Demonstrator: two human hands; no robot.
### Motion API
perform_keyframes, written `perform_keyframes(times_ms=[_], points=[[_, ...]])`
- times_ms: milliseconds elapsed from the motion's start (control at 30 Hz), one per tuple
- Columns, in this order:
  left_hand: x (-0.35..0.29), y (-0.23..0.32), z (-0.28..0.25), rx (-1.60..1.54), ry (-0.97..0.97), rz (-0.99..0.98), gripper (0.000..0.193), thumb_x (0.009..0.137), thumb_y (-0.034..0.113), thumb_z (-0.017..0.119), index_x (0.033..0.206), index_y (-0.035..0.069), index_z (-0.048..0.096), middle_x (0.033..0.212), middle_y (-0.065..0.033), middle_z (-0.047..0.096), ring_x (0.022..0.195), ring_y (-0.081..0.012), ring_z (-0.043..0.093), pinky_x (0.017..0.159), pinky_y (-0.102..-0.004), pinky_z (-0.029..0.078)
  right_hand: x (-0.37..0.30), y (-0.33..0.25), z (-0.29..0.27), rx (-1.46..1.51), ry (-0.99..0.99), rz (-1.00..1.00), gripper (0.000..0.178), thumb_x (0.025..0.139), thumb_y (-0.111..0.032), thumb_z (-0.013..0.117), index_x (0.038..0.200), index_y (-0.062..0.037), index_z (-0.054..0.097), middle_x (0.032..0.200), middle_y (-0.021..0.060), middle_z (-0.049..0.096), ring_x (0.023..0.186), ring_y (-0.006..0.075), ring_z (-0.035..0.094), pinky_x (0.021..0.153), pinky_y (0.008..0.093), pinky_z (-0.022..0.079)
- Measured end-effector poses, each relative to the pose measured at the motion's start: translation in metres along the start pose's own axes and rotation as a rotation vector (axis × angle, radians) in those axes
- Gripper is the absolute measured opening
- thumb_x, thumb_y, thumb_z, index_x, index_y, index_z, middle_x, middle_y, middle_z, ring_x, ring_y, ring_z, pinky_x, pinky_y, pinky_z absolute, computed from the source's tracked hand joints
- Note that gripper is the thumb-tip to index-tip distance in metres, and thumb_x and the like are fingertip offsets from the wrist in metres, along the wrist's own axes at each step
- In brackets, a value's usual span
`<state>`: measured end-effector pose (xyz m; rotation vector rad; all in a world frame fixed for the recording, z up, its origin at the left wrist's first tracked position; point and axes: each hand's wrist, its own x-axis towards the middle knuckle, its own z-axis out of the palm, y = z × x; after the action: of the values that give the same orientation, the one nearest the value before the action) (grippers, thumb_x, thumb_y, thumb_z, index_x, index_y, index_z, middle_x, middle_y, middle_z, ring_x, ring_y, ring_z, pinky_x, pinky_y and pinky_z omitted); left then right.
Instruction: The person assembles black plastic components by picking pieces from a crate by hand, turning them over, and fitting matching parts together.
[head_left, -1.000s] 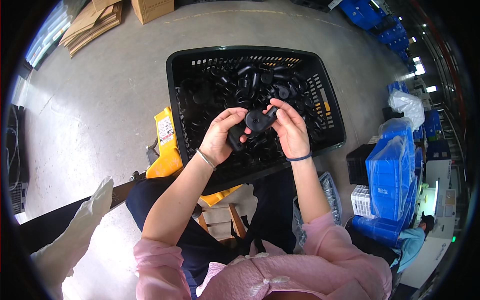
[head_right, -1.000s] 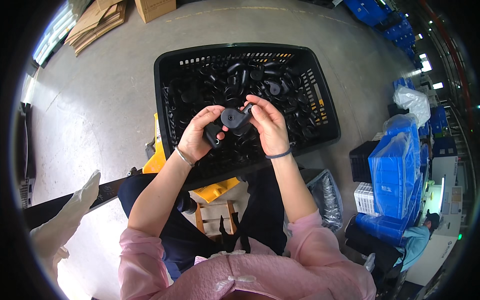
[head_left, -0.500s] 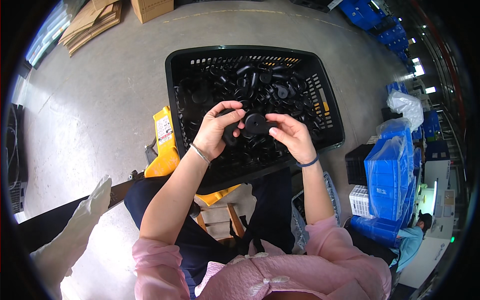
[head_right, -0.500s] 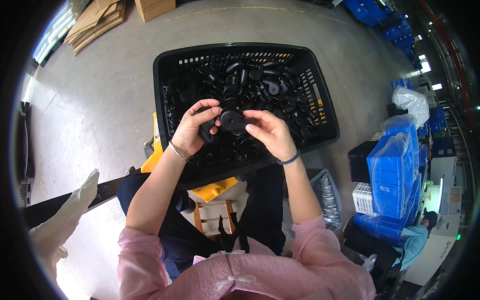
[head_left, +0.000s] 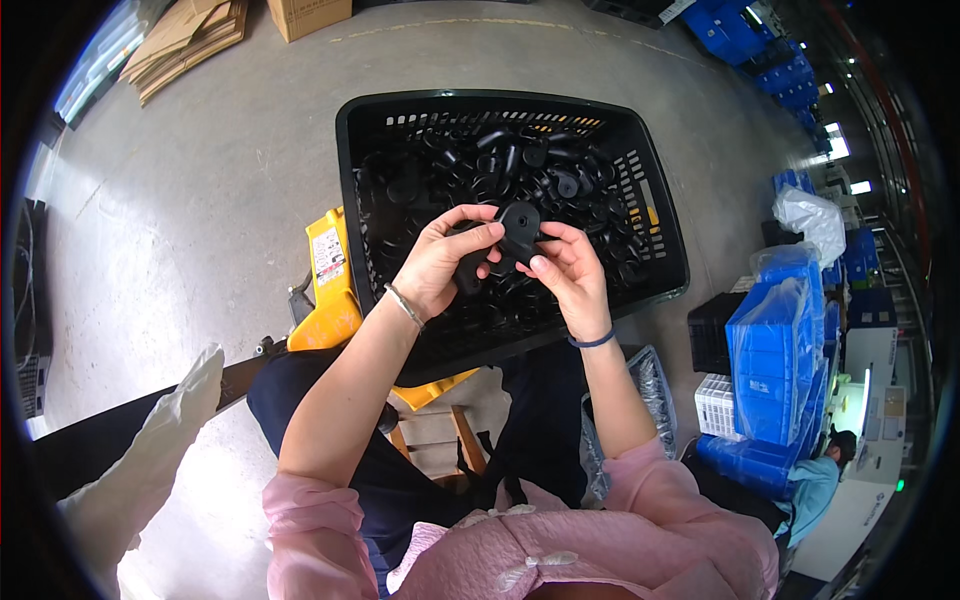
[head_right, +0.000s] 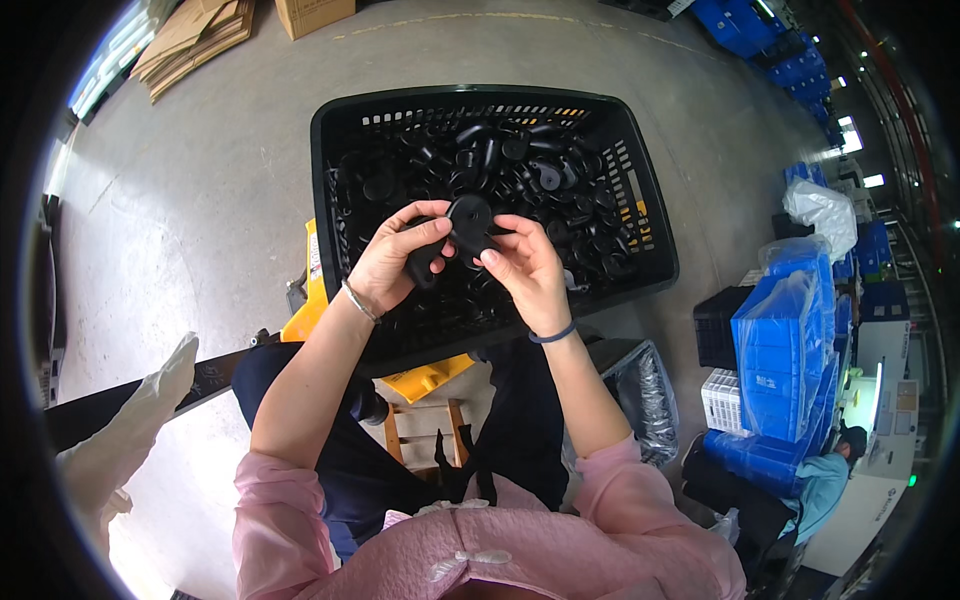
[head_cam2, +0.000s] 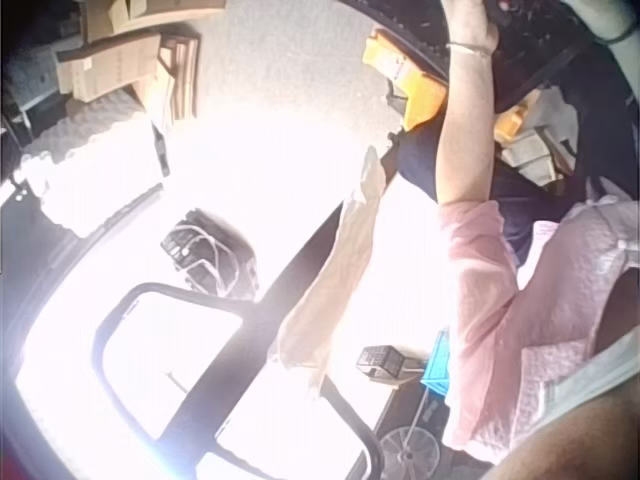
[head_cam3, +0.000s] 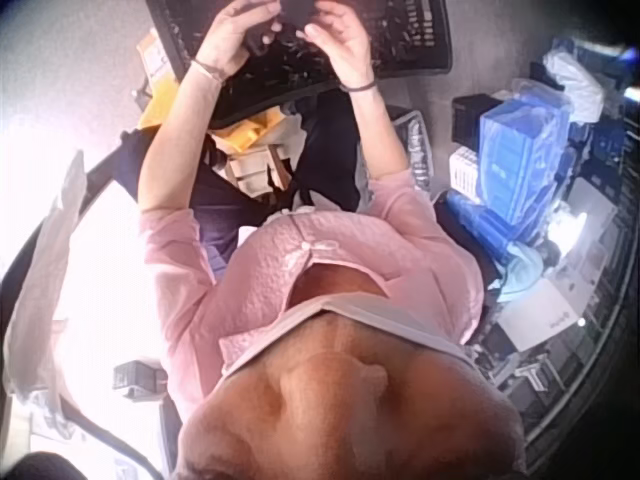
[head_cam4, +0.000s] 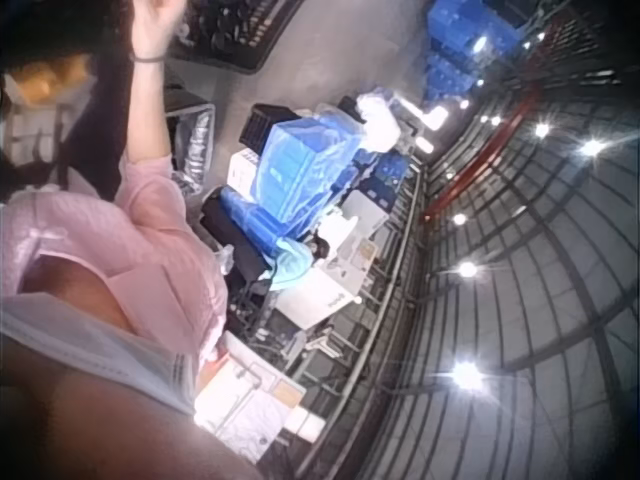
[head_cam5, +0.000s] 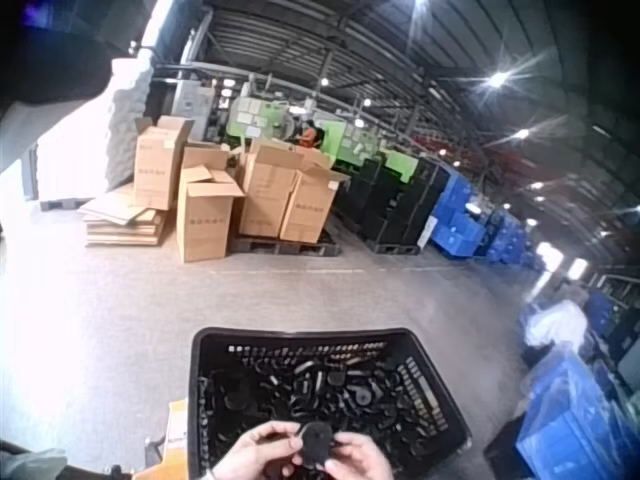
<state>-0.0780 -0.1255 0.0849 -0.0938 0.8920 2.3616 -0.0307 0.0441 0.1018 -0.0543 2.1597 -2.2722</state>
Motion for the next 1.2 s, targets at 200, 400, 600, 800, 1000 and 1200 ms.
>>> perform_keyframes(times_ms=[200, 400, 600, 800, 1000, 1200], points=[[-0.001, 0.002, 0.0, -0.017, 0.011, 0.021, 0.017, 0.081, 0.016, 0.058, 0.095, 0.006, 0.056, 0.08, -0.0028, 0.057, 0.067, -0.0101, 0.053, 0.053, -0.0215, 0.041, -0.004, 0.001, 0.001, -0.184, -0.053, 0.02, 0.04, 0.086, -0.01, 0.05, 0.122, 0.0003, 0.038, 0.092, 0.0095, 0.058, 0.078, 0.014, 0.058, 0.072, 0.0259, 0.047], [0.0, 0.004, 0.001, -0.029, 0.071, 0.053, 0.023, 0.084, 0.025, 0.053, 0.094, 0.004, 0.055, 0.076, -0.0033, 0.056, 0.065, -0.0108, 0.053, 0.053, -0.0228, 0.04, 0.0, 0.019, -0.005, 1.023, -0.167, 0.427, 0.036, 0.093, -0.029, 0.035, 0.109, -0.0006, 0.049, 0.089, 0.0081, 0.057, 0.072, 0.0148, 0.054, 0.068, 0.0287, 0.043], [0.003, 0.002, -0.002, -0.075, 0.117, 0.032, 0.025, 0.084, 0.027, 0.052, 0.094, 0.004, 0.055, 0.074, -0.0034, 0.055, 0.064, -0.0112, 0.053, 0.053, -0.0231, 0.04, 0.0, 0.024, -0.004, 1.101, -0.201, 0.415, 0.034, 0.092, -0.03, 0.036, 0.106, -0.002, 0.05, 0.088, 0.0075, 0.056, 0.075, 0.0154, 0.053, 0.068, 0.0287, 0.043], [0.002, -0.003, 0.001, -0.01, 0.009, 0.015, 0.025, 0.084, 0.031, 0.054, 0.097, 0.01, 0.054, 0.083, -0.0006, 0.055, 0.069, -0.0097, 0.052, 0.059, -0.0237, 0.042, 0.002, 0.007, 0.013, 0.04, -0.01, 0.007, 0.052, 0.084, -0.008, 0.052, 0.129, -0.0015, 0.027, 0.089, 0.01, 0.057, 0.08, 0.0139, 0.057, 0.07, 0.0241, 0.047], [0.002, -0.008, 0.002, -0.139, 0.01, -0.007, 0.016, 0.079, 0.021, 0.062, 0.09, 0.01, 0.057, 0.078, 0.0007, 0.056, 0.068, -0.0083, 0.052, 0.055, -0.0221, 0.041, 0.001, -0.004, 0.021, -0.441, -0.021, -0.159, 0.065, 0.075, -0.006, 0.063, 0.13, -0.0032, 0.028, 0.084, 0.0079, 0.059, 0.071, 0.0127, 0.059, 0.065, 0.0225, 0.045], [0.0, -0.008, 0.004, -0.012, -0.084, -0.026, 0.017, 0.081, 0.024, 0.059, 0.092, 0.011, 0.056, 0.085, 0.0012, 0.057, 0.077, -0.0094, 0.052, 0.061, -0.0245, 0.042, 0.012, -0.006, 0.022, -0.361, 0.061, -0.162, 0.05, 0.077, -0.012, 0.063, 0.12, -0.004, 0.04, 0.079, 0.0043, 0.057, 0.064, 0.0085, 0.055, 0.058, 0.0209, 0.044]])
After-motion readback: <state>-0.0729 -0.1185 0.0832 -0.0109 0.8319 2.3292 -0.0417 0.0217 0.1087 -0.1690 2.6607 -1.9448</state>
